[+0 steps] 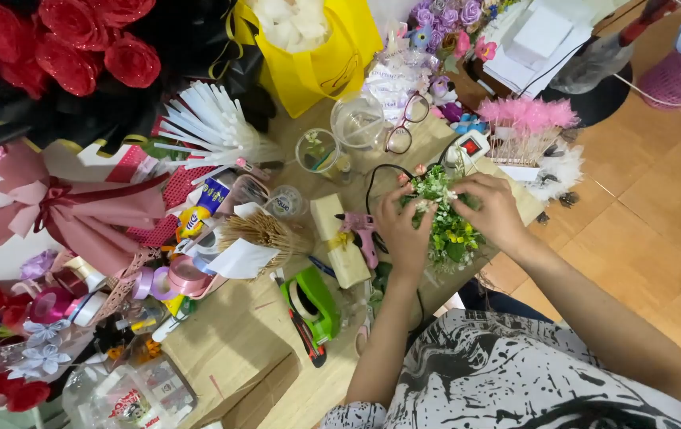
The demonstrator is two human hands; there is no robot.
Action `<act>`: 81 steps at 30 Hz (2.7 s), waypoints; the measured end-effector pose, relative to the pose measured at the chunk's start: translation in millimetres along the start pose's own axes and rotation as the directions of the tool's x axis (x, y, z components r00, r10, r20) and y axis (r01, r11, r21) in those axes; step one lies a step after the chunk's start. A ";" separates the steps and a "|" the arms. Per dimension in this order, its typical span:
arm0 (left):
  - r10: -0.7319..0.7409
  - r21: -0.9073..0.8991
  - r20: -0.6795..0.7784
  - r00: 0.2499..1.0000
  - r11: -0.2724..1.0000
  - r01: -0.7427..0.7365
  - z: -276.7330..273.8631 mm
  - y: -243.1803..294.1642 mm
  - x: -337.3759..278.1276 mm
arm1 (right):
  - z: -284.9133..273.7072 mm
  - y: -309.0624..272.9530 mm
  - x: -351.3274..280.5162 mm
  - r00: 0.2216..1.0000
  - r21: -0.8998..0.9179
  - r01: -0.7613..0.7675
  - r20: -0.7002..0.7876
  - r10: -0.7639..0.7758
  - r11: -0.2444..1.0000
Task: The person arranges artificial flowers into a small bouquet, adding white, blue, and yellow blooms along with green leaves. They adjust the arrangement repeatedly and use a hot glue gun to secure the flowers in place.
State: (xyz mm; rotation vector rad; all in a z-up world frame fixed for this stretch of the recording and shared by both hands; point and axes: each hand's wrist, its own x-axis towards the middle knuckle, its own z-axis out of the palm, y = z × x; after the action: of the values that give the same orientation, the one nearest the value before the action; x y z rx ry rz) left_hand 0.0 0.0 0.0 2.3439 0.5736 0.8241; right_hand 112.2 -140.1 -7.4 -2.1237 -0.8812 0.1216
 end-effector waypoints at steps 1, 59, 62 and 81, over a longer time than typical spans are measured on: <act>-0.004 0.001 -0.001 1.000 1.000 0.004 -0.7 1.8 1.4 | -2.1 -0.1 -0.6 1.000 0.001 0.001 0.005 -0.001 1.000; -0.002 -0.092 0.320 0.947 0.995 0.033 -20.1 -1.3 29.2 | -23.4 -64.6 28.6 0.941 -0.139 -0.235 0.216 0.262 0.962; 0.062 -0.079 0.324 0.944 0.996 -0.038 -23.5 6.0 33.5 | -12.1 -58.9 23.6 0.956 -0.133 -0.206 0.183 0.228 0.970; 0.141 -0.088 0.329 0.934 0.989 -0.119 -45.0 -5.1 -8.3 | -32.8 -40.0 -35.7 0.946 -0.075 -0.207 0.238 0.219 0.976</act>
State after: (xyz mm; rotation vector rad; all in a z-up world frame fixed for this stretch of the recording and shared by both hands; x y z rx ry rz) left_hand -37.1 16.2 22.0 2.4069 0.2443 0.4731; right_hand 75.4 -167.0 35.9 -2.2784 -0.7973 0.4878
